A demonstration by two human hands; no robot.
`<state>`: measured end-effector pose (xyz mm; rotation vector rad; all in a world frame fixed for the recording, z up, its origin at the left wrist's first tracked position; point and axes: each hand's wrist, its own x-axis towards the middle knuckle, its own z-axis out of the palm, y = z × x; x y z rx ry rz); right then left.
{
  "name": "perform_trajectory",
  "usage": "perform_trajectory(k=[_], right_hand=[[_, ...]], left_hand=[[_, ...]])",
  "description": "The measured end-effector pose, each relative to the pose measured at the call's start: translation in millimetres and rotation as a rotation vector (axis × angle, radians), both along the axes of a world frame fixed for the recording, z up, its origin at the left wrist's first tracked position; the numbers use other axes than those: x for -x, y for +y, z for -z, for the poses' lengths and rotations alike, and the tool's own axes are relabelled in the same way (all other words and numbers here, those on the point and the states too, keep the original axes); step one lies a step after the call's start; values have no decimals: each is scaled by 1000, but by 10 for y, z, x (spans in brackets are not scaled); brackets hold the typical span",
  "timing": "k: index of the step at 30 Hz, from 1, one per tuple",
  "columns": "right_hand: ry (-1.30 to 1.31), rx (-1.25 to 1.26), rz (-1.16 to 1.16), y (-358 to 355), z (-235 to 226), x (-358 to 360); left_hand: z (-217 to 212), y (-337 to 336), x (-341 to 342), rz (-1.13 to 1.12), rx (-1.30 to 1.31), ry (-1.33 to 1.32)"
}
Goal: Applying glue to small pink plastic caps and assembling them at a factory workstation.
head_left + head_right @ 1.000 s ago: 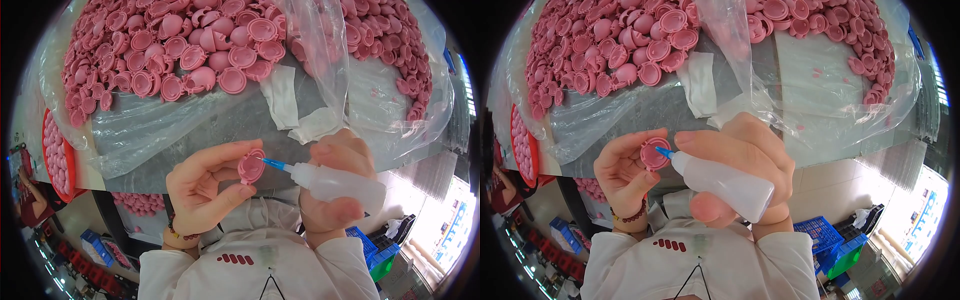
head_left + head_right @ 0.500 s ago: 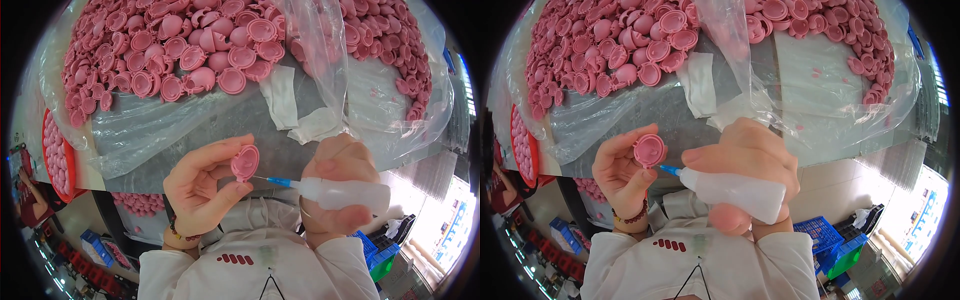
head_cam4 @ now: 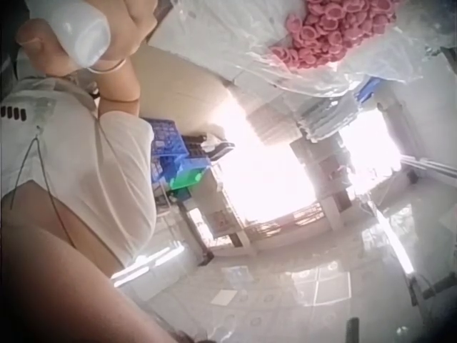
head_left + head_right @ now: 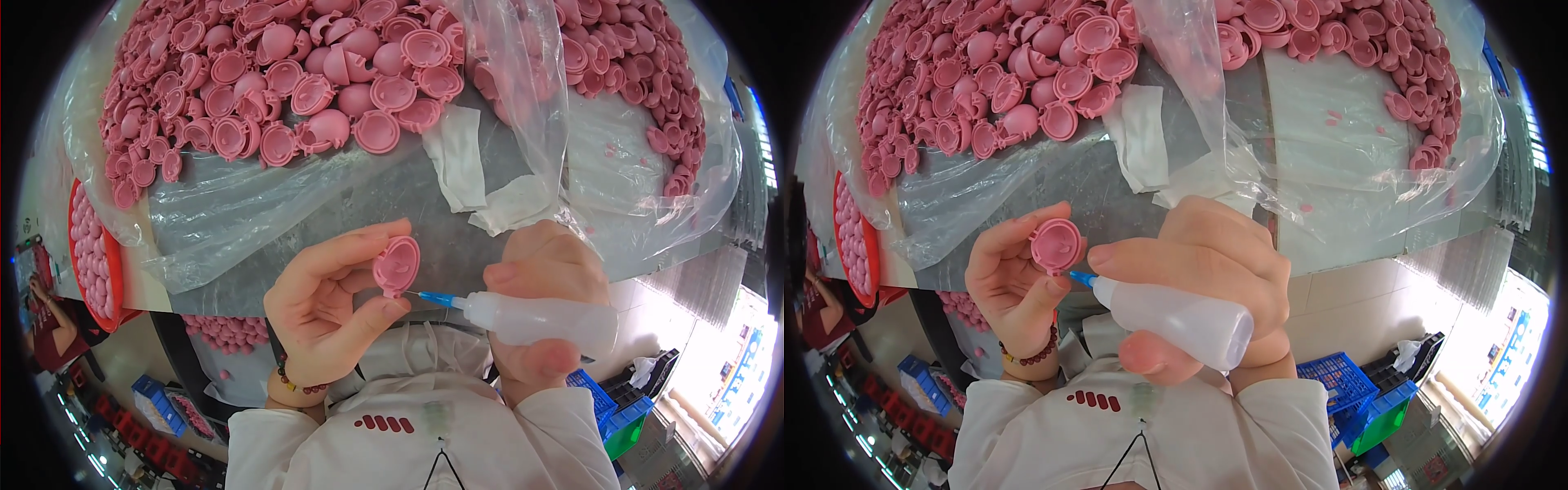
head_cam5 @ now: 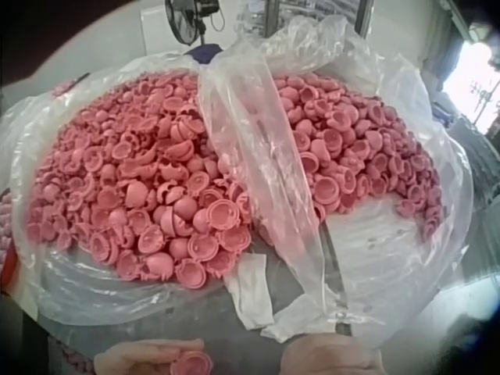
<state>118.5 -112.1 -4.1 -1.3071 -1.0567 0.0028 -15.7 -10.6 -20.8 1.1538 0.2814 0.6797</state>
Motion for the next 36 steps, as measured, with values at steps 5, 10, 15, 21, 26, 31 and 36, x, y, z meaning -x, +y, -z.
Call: perform_trajectory(k=[5, 10, 15, 21, 26, 31, 36], right_hand=[[-6, -17, 4, 7, 5, -12], [23, -76, 28, -56, 43, -2], [253, -318, 269, -306, 36, -200], [39, 82, 954, -949, -190, -813], [21, 209, 1181, -1906, -97, -1672], [123, 279, 1122, -2181, 59, -2019], [136, 224, 1099, -2087, 199, -2091]], left_hand=[[-1, -3, -4, -3, -12, 4], [25, -3, 4, -13, -15, 2], [8, 0, -17, -12, -20, -7], [16, 4, -12, -5, -13, -8], [-18, 8, -3, 25, 30, 14], [-28, 6, -24, 41, 87, 2], [-54, -10, 8, 18, 115, 65]])
